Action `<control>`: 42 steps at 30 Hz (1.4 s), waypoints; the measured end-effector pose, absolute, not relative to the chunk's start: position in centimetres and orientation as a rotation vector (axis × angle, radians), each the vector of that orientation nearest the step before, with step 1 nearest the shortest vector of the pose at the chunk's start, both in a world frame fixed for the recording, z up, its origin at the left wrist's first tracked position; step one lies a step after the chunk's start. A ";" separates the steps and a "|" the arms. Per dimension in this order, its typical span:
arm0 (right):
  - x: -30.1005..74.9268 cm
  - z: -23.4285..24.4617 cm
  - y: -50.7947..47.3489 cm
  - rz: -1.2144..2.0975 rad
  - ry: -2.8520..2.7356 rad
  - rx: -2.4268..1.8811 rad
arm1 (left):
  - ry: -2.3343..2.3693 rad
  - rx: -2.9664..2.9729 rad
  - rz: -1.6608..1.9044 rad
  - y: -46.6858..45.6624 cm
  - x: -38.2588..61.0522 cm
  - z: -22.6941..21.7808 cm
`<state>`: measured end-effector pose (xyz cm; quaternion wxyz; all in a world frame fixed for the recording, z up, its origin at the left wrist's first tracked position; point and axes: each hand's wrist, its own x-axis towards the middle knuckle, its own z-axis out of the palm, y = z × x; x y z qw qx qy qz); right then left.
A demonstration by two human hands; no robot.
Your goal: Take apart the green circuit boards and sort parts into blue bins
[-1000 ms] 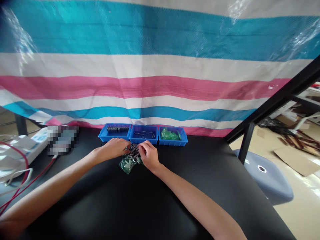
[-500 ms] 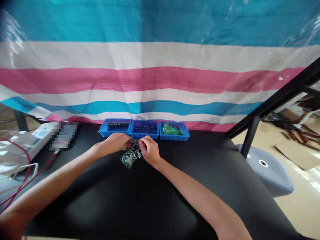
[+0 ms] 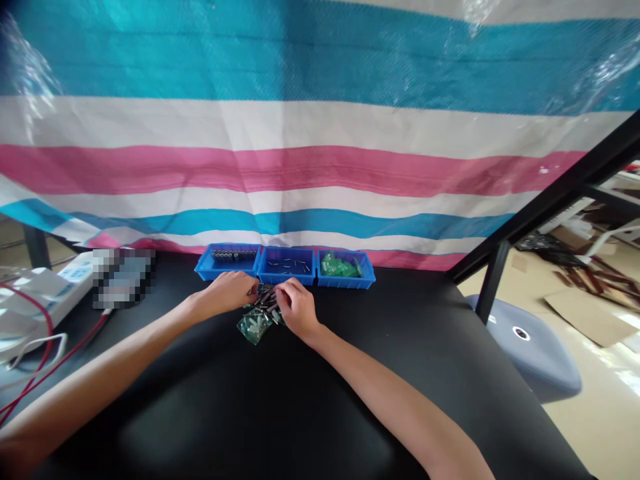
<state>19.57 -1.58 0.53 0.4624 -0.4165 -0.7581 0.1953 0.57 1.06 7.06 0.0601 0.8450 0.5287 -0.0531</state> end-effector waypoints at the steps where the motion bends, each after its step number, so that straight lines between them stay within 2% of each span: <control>1: 19.6 0.5 -1.6 0.481 -1.863 -1.024 | 1.602 2.548 -0.171 1.1 0.6 7.0; 19: 19.6 0.5 -1.6 0.488 -1.872 -1.036 | 1.796 2.379 -0.073 1.5 1.0 6.1; 26: 19.6 0.5 -1.6 0.493 -1.859 -1.040 | 1.802 2.407 -0.045 1.1 0.4 8.0; 34: 19.7 0.8 -1.8 0.498 -1.825 -1.023 | 1.358 2.536 0.333 0.7 -0.1 10.6; 42: 19.6 0.8 -1.7 0.519 -1.767 -1.049 | 1.080 2.449 0.421 2.2 -0.6 9.0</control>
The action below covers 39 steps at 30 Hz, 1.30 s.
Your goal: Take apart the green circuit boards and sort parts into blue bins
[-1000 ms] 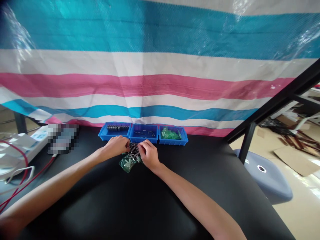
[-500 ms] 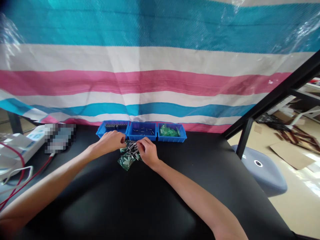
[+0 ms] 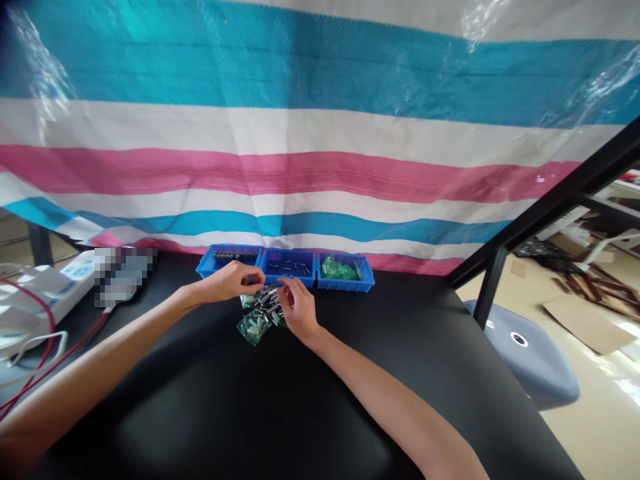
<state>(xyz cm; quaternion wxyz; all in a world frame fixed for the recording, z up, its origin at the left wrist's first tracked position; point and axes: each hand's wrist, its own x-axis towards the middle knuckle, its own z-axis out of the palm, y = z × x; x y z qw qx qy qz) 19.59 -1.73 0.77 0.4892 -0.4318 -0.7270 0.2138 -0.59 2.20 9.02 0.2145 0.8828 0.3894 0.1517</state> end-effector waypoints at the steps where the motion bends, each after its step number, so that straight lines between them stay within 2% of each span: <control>1: 19.6 0.8 -1.7 0.519 -1.776 -1.045 | 1.079 2.424 0.430 2.3 -0.6 8.6; 6: 19.5 0.7 -1.5 0.501 -1.802 -1.022 | 1.106 2.318 0.530 1.7 -0.3 6.1; 15: 19.7 0.3 -1.6 0.484 -1.735 -1.016 | 1.240 2.279 1.060 -0.2 0.6 1.3; 29: 19.6 0.4 -1.7 0.490 -1.696 -1.023 | 1.181 2.335 1.096 -0.3 0.8 1.3; 39: 19.6 1.0 -2.0 0.492 -1.708 -1.030 | 1.057 2.412 1.330 0.0 0.6 0.8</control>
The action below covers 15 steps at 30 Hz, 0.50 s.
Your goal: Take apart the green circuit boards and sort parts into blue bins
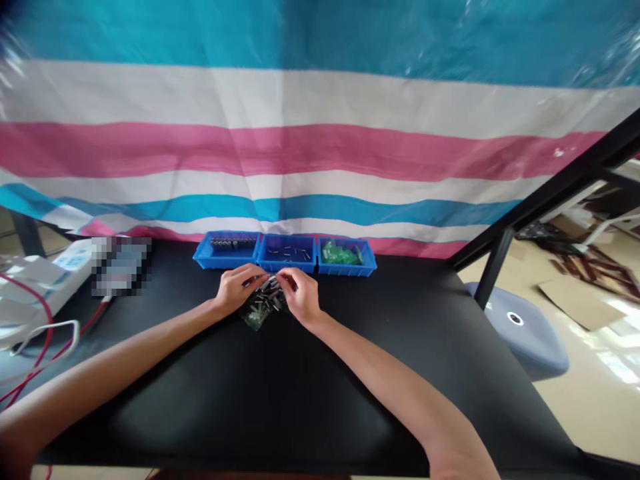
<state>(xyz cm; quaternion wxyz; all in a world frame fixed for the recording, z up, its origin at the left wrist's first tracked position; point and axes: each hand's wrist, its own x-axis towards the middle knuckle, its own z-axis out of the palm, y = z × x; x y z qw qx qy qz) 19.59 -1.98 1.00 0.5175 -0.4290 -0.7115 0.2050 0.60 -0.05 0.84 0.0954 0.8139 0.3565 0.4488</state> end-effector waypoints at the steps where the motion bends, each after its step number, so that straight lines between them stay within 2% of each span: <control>1: 19.6 1.0 -2.0 0.498 -1.705 -1.027 | 1.041 2.417 1.355 0.0 0.6 0.7; 15: 19.4 0.8 -1.9 0.479 -1.631 -1.078 | 0.987 2.478 1.421 -0.2 0.6 0.8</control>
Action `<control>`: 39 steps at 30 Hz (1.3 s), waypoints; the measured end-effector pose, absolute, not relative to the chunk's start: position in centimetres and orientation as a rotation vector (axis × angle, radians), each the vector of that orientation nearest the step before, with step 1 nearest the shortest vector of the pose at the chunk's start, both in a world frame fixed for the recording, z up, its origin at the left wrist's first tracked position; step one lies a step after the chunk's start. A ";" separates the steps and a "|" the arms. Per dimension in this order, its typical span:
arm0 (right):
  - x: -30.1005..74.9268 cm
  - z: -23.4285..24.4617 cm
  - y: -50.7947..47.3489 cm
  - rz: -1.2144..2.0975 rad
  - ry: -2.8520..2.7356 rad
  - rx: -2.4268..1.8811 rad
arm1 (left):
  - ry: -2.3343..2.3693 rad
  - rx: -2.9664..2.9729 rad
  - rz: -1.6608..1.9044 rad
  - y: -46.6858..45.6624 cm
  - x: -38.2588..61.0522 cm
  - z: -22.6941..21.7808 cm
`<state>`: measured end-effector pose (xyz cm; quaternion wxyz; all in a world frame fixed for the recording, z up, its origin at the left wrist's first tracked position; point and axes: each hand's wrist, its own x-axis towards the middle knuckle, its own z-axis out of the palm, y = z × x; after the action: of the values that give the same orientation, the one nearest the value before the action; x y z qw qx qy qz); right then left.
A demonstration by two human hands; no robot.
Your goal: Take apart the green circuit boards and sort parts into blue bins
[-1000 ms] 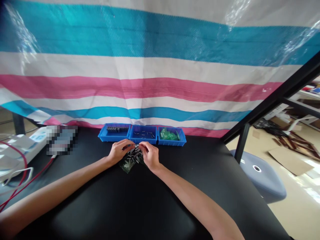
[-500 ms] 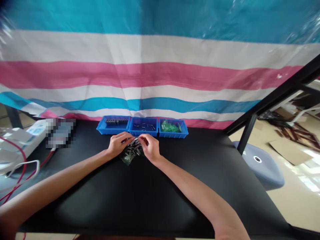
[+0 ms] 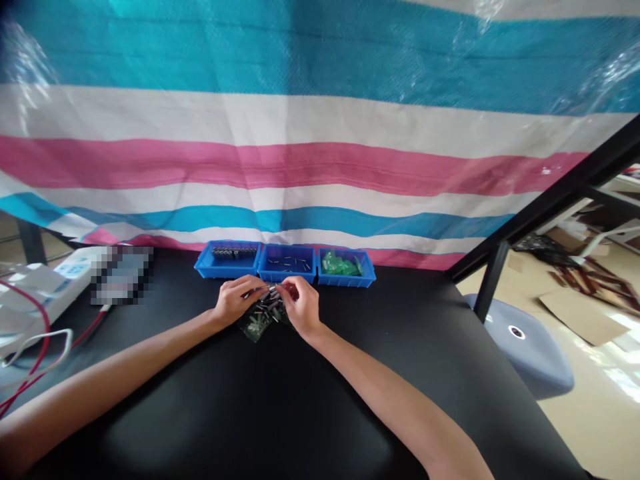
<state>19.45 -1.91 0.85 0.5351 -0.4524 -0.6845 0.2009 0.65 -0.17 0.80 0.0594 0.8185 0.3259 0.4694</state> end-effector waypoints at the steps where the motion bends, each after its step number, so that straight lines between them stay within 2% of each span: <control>1: 19.5 0.8 -1.9 0.478 -1.627 -1.082 | 0.981 2.484 1.423 -0.2 0.6 0.8; 39: 19.5 1.0 -1.9 0.501 -1.737 -1.079 | 0.984 2.502 1.526 -0.4 0.6 0.9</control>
<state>19.52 -1.91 0.98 0.4951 -0.4454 -0.7167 0.2069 0.56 -0.39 0.93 0.0251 0.8091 0.3182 0.4934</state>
